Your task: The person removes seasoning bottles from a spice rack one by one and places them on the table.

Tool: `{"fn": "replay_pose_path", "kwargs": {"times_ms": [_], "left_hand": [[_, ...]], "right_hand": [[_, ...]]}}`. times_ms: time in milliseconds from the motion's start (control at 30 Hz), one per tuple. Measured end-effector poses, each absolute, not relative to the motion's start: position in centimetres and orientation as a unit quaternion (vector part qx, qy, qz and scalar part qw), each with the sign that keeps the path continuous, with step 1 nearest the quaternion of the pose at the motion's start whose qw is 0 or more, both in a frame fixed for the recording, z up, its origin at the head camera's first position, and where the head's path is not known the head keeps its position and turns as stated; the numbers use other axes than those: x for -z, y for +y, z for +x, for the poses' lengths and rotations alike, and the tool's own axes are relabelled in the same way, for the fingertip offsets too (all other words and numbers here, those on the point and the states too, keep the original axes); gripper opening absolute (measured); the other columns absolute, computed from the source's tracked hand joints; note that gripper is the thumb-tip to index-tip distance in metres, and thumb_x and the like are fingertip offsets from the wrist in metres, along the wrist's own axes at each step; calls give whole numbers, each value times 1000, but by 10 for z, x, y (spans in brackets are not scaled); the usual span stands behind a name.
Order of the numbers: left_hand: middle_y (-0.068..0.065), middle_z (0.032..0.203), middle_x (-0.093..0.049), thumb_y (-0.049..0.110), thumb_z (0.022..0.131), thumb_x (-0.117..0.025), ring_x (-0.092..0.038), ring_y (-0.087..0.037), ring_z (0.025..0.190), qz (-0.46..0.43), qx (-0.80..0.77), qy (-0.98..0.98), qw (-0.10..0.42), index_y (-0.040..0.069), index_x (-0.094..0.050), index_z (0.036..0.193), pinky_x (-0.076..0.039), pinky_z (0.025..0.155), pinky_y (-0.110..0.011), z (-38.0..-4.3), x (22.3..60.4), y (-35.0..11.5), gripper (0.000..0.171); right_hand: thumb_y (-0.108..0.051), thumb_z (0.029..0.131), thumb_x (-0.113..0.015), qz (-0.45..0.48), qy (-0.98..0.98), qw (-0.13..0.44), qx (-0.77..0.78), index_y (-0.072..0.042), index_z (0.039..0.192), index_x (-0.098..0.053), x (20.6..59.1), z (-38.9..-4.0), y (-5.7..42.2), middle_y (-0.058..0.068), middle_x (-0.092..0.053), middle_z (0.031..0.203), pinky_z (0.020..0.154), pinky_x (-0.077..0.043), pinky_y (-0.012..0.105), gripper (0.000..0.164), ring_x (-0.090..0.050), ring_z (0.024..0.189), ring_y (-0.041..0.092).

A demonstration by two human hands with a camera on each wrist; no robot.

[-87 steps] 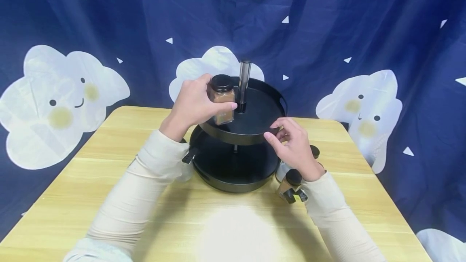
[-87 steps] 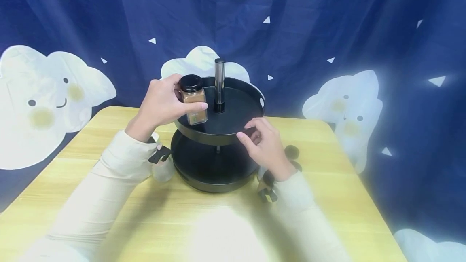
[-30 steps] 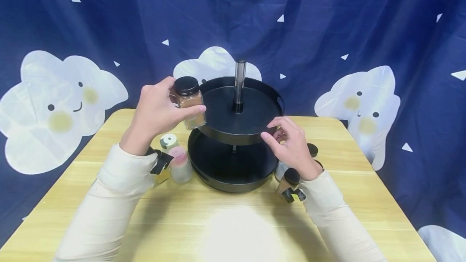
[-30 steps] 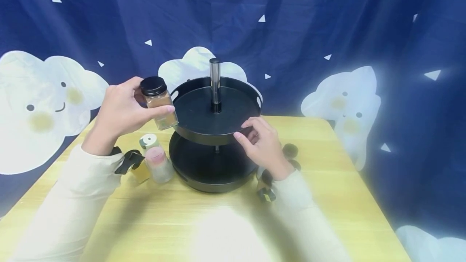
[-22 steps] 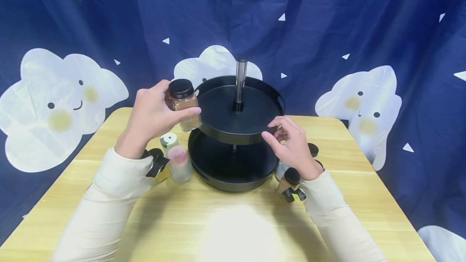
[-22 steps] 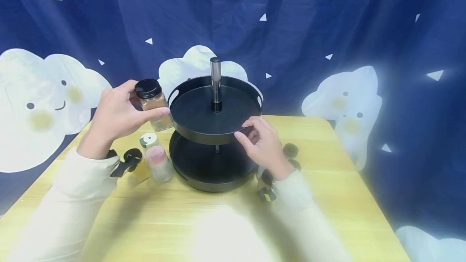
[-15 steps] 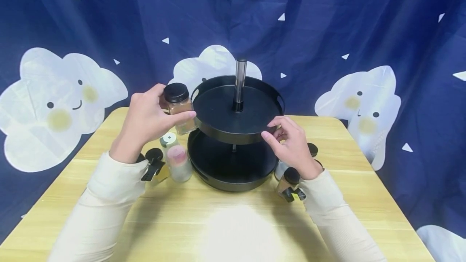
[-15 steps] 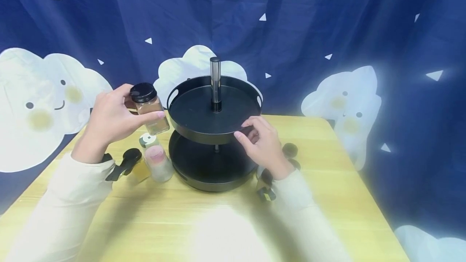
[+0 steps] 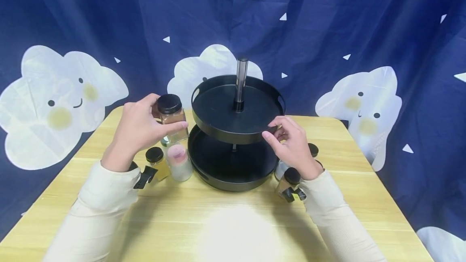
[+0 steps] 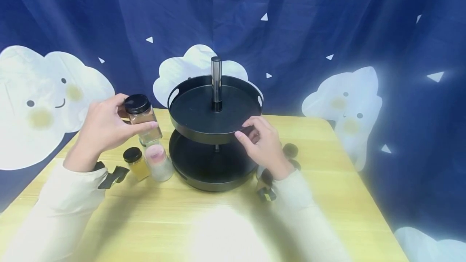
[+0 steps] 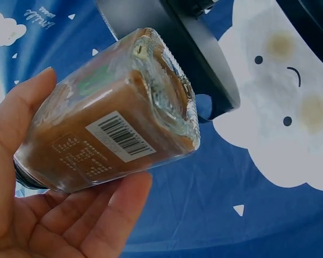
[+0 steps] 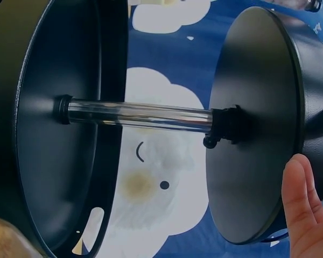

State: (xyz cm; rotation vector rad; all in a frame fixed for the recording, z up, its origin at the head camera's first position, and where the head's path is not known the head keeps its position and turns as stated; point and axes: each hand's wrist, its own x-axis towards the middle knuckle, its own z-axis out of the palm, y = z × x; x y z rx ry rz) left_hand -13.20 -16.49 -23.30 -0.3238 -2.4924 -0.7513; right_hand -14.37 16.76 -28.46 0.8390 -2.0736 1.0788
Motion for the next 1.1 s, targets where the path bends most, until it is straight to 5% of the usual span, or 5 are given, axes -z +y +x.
{"fn": "replay_pose_path", "kwargs": {"times_ms": [500,767,1100], "left_hand": [[-1,65,-57,45,66,-87,-50,-20,61,-108,275,-927,231,9,-64,93,-35,60,-35,-124,257,-183,50],[-1,61,-49,49,66,-85,-45,-21,58,-91,268,-934,217,12,-55,77,-33,57,-35,-117,268,-191,49],[1,63,-53,47,65,-87,-46,-20,59,-89,269,-935,213,11,-59,82,-35,54,-33,-109,283,-198,48]], "right_hand": [[12,72,-76,325,-787,325,-412,11,90,-60,286,-146,168,25,-60,87,50,-52,38,25,-54,56,23],[12,72,-76,323,-788,325,-411,11,90,-60,286,-146,168,24,-60,87,51,-53,35,25,-54,56,23],[12,72,-76,320,-789,323,-413,11,91,-60,284,-144,168,25,-60,87,50,-53,40,25,-55,56,24]]}}
